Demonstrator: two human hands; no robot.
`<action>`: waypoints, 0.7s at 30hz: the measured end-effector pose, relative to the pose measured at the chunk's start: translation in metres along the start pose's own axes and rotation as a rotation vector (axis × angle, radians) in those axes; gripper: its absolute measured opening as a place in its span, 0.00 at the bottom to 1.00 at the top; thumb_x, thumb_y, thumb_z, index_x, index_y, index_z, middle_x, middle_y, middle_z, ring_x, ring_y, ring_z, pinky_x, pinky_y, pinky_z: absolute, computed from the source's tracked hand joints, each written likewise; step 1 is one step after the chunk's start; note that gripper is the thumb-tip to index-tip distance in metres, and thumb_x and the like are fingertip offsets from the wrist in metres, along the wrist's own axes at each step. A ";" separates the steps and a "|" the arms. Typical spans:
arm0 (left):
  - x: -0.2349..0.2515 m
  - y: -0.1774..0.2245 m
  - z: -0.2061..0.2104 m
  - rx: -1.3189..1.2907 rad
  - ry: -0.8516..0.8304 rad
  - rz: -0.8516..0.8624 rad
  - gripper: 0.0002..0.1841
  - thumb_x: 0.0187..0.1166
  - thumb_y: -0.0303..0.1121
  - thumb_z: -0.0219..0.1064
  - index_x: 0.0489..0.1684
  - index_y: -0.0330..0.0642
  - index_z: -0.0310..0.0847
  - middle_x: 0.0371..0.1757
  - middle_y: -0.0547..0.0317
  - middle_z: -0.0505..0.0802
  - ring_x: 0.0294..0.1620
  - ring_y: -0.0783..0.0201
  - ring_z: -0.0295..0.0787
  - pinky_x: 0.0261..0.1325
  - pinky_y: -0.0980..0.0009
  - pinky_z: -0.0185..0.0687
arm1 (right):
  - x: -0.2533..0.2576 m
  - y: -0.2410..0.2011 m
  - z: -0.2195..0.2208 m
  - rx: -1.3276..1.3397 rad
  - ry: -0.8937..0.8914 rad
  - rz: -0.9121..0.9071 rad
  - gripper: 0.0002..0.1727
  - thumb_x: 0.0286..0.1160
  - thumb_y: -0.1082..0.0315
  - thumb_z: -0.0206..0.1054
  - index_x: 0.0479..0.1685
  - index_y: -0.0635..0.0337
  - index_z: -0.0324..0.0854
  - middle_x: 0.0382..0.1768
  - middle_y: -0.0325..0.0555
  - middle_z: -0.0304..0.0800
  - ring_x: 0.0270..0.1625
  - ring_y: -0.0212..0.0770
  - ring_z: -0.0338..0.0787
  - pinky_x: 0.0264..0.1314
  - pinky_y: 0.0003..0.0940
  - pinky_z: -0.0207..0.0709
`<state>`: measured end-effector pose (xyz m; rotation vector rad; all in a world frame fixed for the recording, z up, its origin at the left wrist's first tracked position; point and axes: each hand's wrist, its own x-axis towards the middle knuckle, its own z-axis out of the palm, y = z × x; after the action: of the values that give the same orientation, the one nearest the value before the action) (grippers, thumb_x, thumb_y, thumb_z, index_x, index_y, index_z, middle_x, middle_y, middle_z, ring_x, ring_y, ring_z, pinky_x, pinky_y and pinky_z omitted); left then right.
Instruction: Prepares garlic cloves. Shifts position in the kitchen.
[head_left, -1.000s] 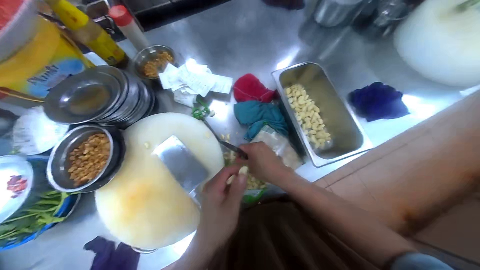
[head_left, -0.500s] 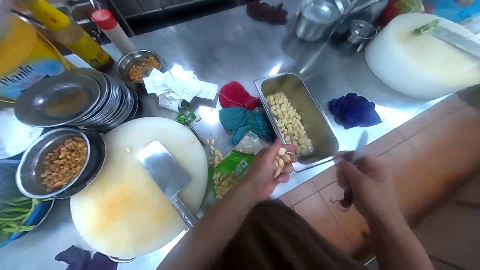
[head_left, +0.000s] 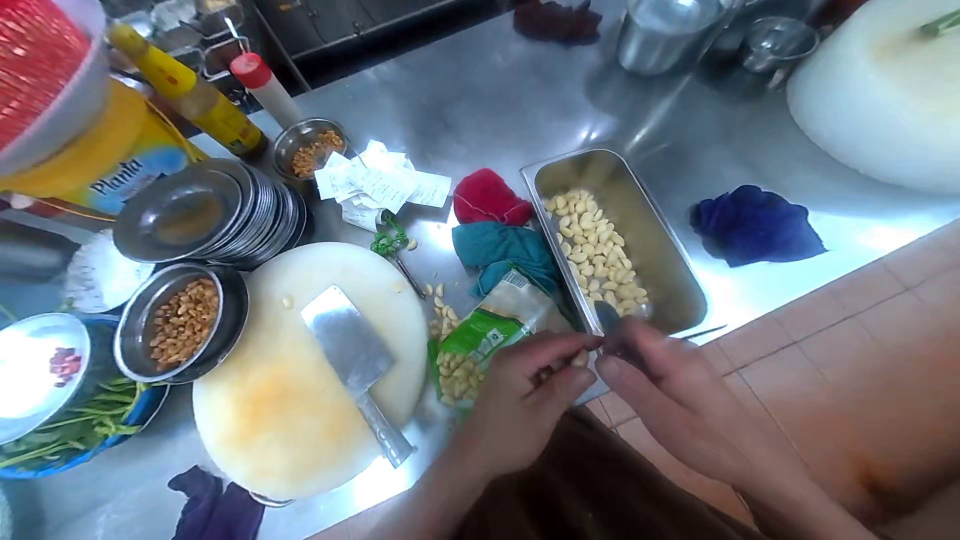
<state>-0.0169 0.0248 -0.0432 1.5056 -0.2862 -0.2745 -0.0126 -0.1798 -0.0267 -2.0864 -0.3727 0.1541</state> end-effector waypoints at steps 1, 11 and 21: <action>-0.002 0.001 0.000 0.056 0.049 0.044 0.13 0.84 0.38 0.68 0.58 0.44 0.90 0.42 0.66 0.91 0.34 0.78 0.84 0.38 0.80 0.84 | 0.002 -0.001 -0.001 0.013 -0.031 -0.013 0.22 0.86 0.36 0.53 0.40 0.42 0.77 0.21 0.22 0.74 0.20 0.17 0.72 0.20 0.16 0.67; -0.011 0.027 -0.015 0.455 0.029 0.220 0.16 0.83 0.43 0.69 0.38 0.37 0.91 0.34 0.61 0.90 0.35 0.77 0.85 0.40 0.81 0.84 | 0.015 0.015 0.002 0.131 -0.290 -0.223 0.25 0.92 0.41 0.48 0.39 0.49 0.80 0.21 0.26 0.74 0.23 0.17 0.74 0.24 0.15 0.68; -0.043 0.027 -0.031 0.446 -0.014 0.231 0.17 0.82 0.37 0.69 0.31 0.30 0.90 0.36 0.47 0.92 0.41 0.62 0.89 0.49 0.71 0.86 | 0.011 0.003 0.026 0.002 -0.398 -0.374 0.30 0.95 0.48 0.44 0.42 0.66 0.80 0.21 0.52 0.81 0.23 0.42 0.84 0.26 0.38 0.78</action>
<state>-0.0466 0.0699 -0.0179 1.8889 -0.5558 -0.0349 -0.0082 -0.1571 -0.0424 -1.9387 -0.9928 0.3456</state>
